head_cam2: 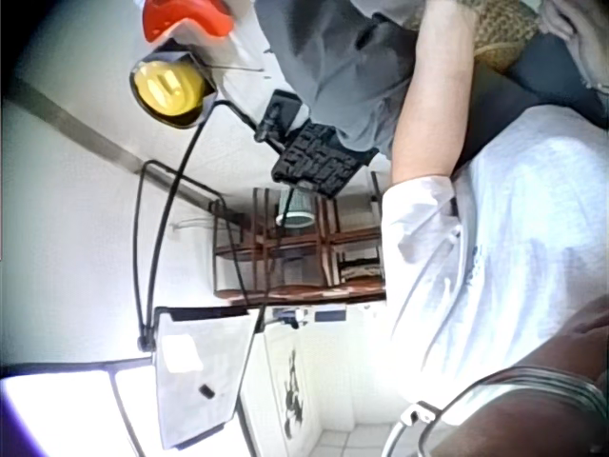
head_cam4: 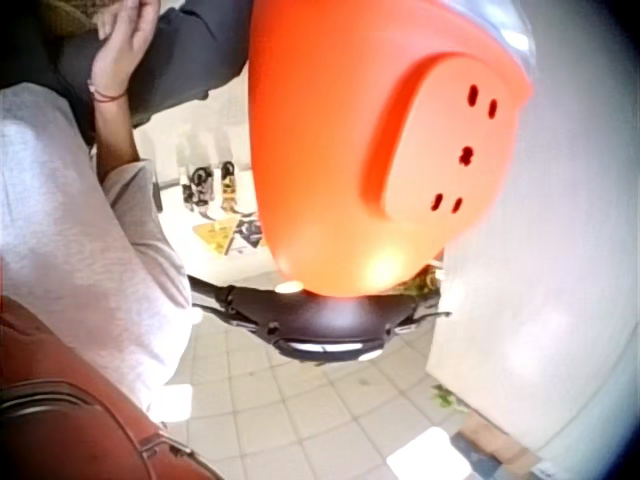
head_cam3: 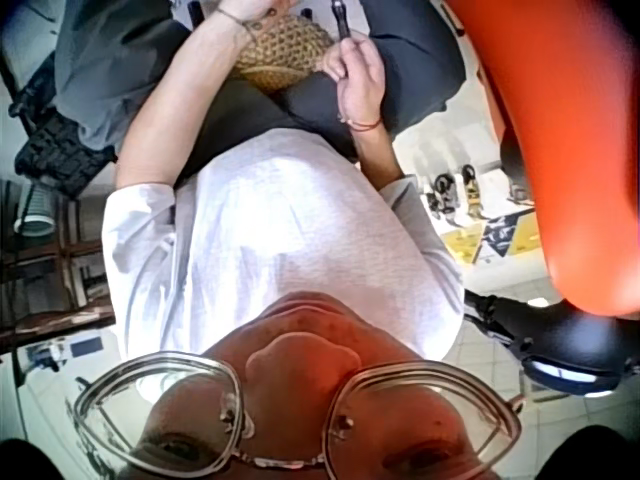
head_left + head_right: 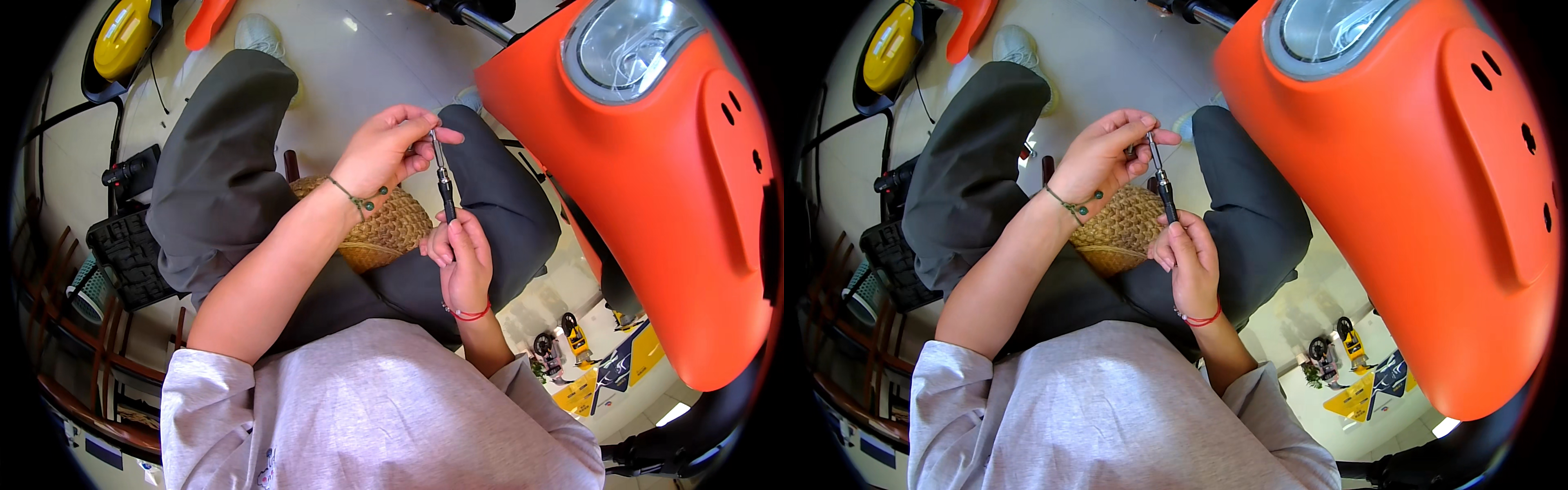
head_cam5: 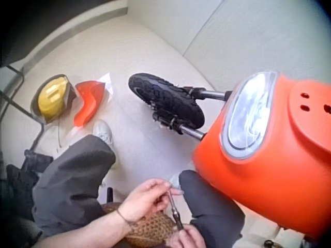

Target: The person assembles the front panel of a motorcycle by hand, fits a yellow component into a compartment, and uses a hex key to tighten a screw on the body.

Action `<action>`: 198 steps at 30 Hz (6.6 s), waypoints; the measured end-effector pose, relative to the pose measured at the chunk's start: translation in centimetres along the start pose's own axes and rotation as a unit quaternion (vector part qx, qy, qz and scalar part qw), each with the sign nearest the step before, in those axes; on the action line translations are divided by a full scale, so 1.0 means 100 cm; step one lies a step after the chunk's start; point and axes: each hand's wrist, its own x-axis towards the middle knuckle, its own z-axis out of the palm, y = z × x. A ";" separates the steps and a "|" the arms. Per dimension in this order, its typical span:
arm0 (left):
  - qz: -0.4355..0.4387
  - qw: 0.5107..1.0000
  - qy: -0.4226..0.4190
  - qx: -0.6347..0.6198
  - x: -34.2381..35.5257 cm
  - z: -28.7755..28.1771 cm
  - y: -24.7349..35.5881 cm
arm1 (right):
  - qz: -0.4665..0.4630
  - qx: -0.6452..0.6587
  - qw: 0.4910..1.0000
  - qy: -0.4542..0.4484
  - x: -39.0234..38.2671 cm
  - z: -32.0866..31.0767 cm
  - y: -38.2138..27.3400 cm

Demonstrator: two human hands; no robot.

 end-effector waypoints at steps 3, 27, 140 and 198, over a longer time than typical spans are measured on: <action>0.006 1.000 0.007 -0.007 0.001 0.000 -0.002 | -0.001 0.002 1.000 0.010 -0.002 -0.001 -0.002; -0.016 0.999 0.001 0.041 0.021 -0.010 -0.024 | -0.059 -0.259 0.959 0.098 -0.003 -0.011 0.008; 0.206 0.861 0.158 0.437 0.167 -0.006 -0.078 | 0.112 0.066 0.967 0.218 0.198 -0.040 0.103; 0.004 0.991 0.119 0.069 0.153 -0.115 -0.069 | 0.068 -0.024 0.976 0.204 0.228 -0.021 0.058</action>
